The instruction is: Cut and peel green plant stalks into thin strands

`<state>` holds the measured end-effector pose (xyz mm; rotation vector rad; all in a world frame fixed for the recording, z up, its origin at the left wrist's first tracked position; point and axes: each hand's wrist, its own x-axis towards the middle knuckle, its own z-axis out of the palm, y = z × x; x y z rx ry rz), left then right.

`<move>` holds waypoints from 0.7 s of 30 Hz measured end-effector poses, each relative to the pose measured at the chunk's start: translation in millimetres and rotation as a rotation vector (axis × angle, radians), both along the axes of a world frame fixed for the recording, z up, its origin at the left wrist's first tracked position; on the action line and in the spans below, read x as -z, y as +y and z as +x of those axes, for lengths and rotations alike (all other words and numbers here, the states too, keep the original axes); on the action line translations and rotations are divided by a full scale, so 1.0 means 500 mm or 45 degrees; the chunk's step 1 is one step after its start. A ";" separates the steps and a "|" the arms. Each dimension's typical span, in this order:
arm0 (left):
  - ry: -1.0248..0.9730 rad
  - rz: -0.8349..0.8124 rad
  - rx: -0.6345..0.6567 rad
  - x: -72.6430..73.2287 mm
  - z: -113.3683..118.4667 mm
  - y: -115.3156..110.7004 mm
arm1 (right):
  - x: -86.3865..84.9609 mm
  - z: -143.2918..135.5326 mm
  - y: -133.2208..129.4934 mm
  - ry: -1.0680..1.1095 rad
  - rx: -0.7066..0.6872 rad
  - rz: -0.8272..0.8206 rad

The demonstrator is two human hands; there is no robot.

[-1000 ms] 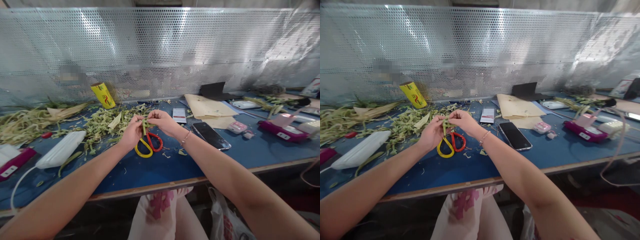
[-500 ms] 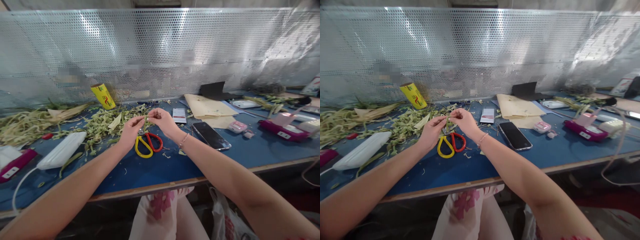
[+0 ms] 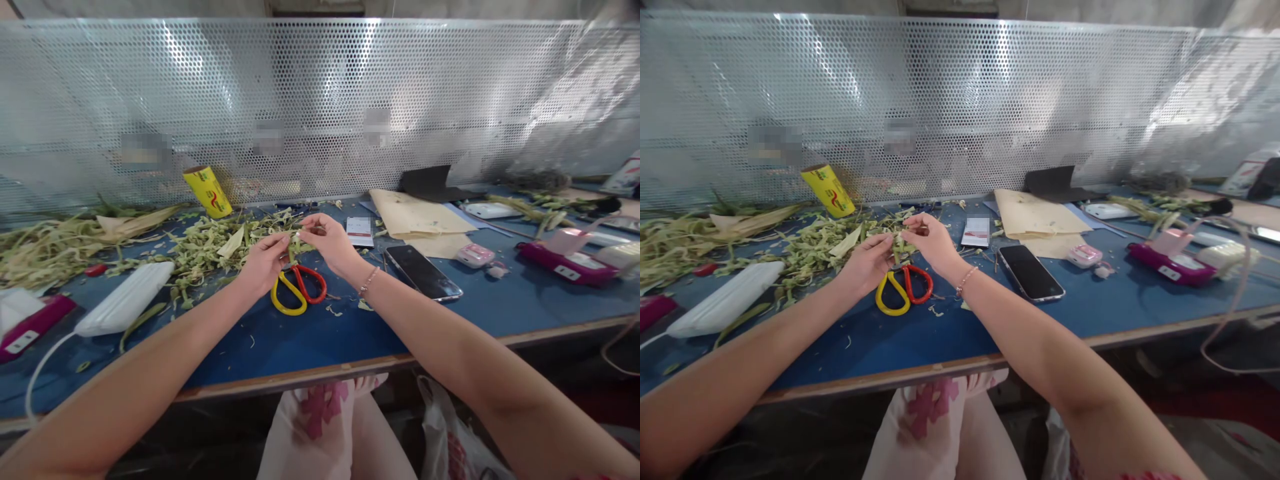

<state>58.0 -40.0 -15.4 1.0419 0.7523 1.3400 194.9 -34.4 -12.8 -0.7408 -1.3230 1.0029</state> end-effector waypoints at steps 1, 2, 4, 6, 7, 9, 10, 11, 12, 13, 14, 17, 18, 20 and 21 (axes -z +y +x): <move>-0.021 -0.019 0.003 -0.002 0.001 -0.001 | 0.001 0.001 0.001 -0.039 0.018 0.035; -0.037 -0.033 0.003 -0.003 0.002 -0.002 | 0.001 0.001 0.001 -0.076 0.036 0.065; -0.053 -0.047 0.011 -0.004 0.003 -0.003 | 0.003 0.003 0.002 -0.139 0.072 0.104; -0.055 -0.054 0.020 -0.005 0.002 -0.002 | 0.004 0.004 0.002 -0.212 0.111 0.130; -0.056 -0.059 0.019 -0.005 0.002 -0.001 | 0.003 0.004 0.002 -0.251 0.129 0.147; -0.063 -0.075 0.006 -0.003 0.001 0.000 | 0.002 0.004 0.000 -0.315 0.156 0.183; -0.068 -0.084 0.004 -0.003 0.000 0.000 | 0.002 0.004 -0.001 -0.336 0.164 0.198; -0.073 -0.092 0.007 -0.002 0.000 0.000 | 0.001 0.004 -0.001 -0.348 0.167 0.208; -0.076 -0.099 0.016 -0.002 0.000 0.000 | 0.001 0.003 -0.002 -0.353 0.168 0.214; -0.079 -0.103 0.028 -0.002 0.001 0.000 | 0.001 0.003 -0.002 -0.351 0.166 0.215; -0.080 -0.103 0.039 -0.003 0.001 0.000 | 0.001 0.003 -0.001 -0.342 0.162 0.211; -0.055 -0.078 0.048 -0.005 0.000 0.002 | 0.006 0.001 0.003 -0.261 0.130 0.164; -0.038 -0.064 0.045 -0.006 -0.001 0.003 | 0.008 0.001 0.005 -0.218 0.110 0.132; -0.004 -0.027 0.028 -0.006 -0.002 0.005 | 0.012 -0.001 0.009 -0.135 0.063 0.059; 0.006 -0.006 0.015 -0.006 -0.003 0.006 | 0.014 -0.002 0.011 -0.108 0.042 0.025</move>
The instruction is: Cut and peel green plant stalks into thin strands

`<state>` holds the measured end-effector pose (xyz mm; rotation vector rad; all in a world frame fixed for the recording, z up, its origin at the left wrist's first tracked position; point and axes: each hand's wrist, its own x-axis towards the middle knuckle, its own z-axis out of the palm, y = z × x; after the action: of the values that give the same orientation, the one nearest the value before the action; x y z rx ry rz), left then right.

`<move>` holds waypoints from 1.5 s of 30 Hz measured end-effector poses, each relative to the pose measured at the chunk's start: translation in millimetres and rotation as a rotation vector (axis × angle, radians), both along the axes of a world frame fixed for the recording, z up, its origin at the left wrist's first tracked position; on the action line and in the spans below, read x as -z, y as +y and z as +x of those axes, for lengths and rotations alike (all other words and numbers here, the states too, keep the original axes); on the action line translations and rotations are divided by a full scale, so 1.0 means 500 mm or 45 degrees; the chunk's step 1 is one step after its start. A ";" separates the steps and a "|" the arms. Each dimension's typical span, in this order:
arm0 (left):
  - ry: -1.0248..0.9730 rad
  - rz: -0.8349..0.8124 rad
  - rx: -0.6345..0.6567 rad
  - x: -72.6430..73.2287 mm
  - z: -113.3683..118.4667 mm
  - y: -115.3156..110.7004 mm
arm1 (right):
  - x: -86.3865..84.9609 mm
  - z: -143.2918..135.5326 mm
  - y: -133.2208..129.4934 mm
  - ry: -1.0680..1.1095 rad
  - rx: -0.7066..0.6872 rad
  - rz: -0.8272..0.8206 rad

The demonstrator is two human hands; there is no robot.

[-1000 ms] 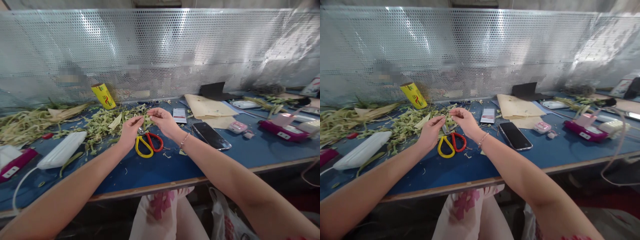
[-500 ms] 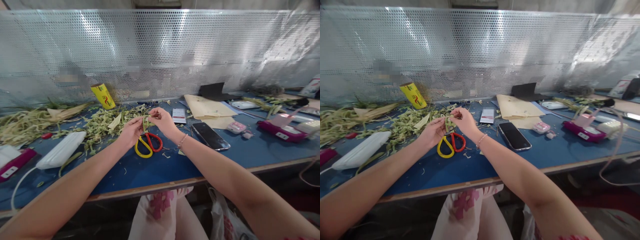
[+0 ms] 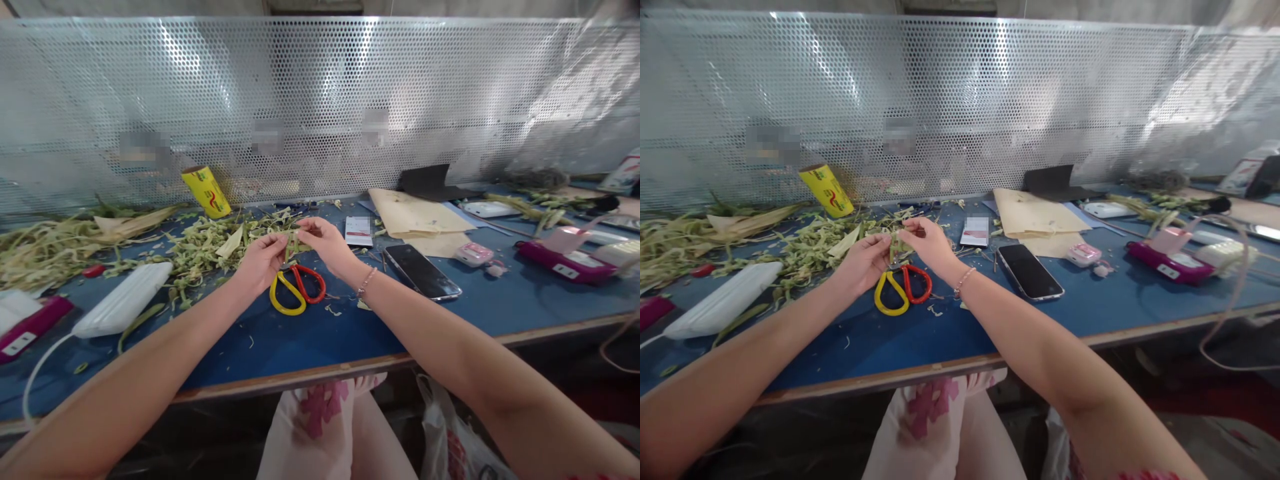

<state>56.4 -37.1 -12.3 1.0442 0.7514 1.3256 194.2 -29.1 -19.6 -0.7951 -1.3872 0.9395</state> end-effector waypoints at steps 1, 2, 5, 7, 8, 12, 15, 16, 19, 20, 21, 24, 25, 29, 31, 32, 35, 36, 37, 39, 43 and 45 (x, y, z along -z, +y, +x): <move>0.004 0.020 -0.013 0.001 -0.001 0.001 | 0.001 0.000 0.001 0.014 -0.020 -0.028; 0.005 0.040 -0.026 0.002 -0.001 0.001 | 0.002 -0.001 0.002 0.023 -0.039 -0.052; 0.020 0.080 -0.034 0.004 -0.001 0.001 | 0.000 -0.001 -0.001 0.067 -0.079 -0.116; 0.046 0.087 -0.016 0.005 0.000 0.000 | -0.004 0.000 -0.006 0.127 -0.090 -0.168; 0.057 0.090 -0.013 0.005 0.000 -0.001 | -0.007 0.001 -0.009 0.147 -0.090 -0.193; 0.093 0.103 -0.026 0.002 0.000 -0.004 | -0.020 0.009 -0.017 0.156 -0.114 -0.320; 0.187 0.102 0.002 -0.004 -0.001 -0.008 | -0.028 0.020 -0.014 0.108 -0.153 -0.416; 0.233 0.111 0.012 -0.006 -0.002 -0.009 | -0.030 0.023 -0.012 0.077 -0.159 -0.434; 0.372 0.166 -0.013 -0.012 -0.004 -0.011 | -0.027 0.025 -0.005 -0.043 -0.119 -0.409; 0.401 0.180 -0.030 -0.012 -0.005 -0.011 | -0.024 0.023 -0.004 -0.095 -0.082 -0.367; 0.420 0.185 -0.045 -0.012 -0.005 -0.011 | -0.021 0.020 -0.003 -0.154 -0.032 -0.316; 0.398 0.148 -0.032 -0.002 -0.003 -0.009 | -0.012 0.010 -0.005 -0.325 0.126 -0.129; 0.381 0.132 -0.014 0.003 -0.002 -0.008 | -0.009 0.007 -0.007 -0.365 0.167 -0.057; 0.475 0.226 0.018 0.021 0.001 -0.007 | -0.006 0.002 -0.019 -0.496 0.306 0.285; 0.543 0.334 -0.025 0.026 0.002 -0.008 | -0.008 0.001 -0.024 -0.562 0.339 0.396; 0.564 0.375 -0.055 0.027 0.003 -0.009 | -0.009 0.001 -0.026 -0.592 0.345 0.429; 0.609 0.441 -0.116 0.026 0.004 -0.014 | -0.014 0.002 -0.031 -0.668 0.360 0.454; 0.621 0.454 -0.125 0.025 0.005 -0.016 | -0.015 0.002 -0.032 -0.696 0.369 0.446; 0.632 0.467 -0.134 0.024 0.005 -0.018 | -0.017 0.003 -0.034 -0.728 0.381 0.432; 0.652 0.493 -0.163 0.022 0.006 -0.022 | -0.021 0.005 -0.036 -0.811 0.414 0.396; 0.750 0.495 -0.303 0.018 0.008 -0.027 | -0.028 0.009 -0.041 -0.986 0.473 0.367; 0.801 0.469 -0.364 0.015 0.009 -0.028 | -0.031 0.011 -0.043 -1.018 0.474 0.363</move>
<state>60.9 -51.2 -19.7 1.7423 1.1824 1.4180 199.7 -50.9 -4.3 -1.2204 -1.9015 0.1004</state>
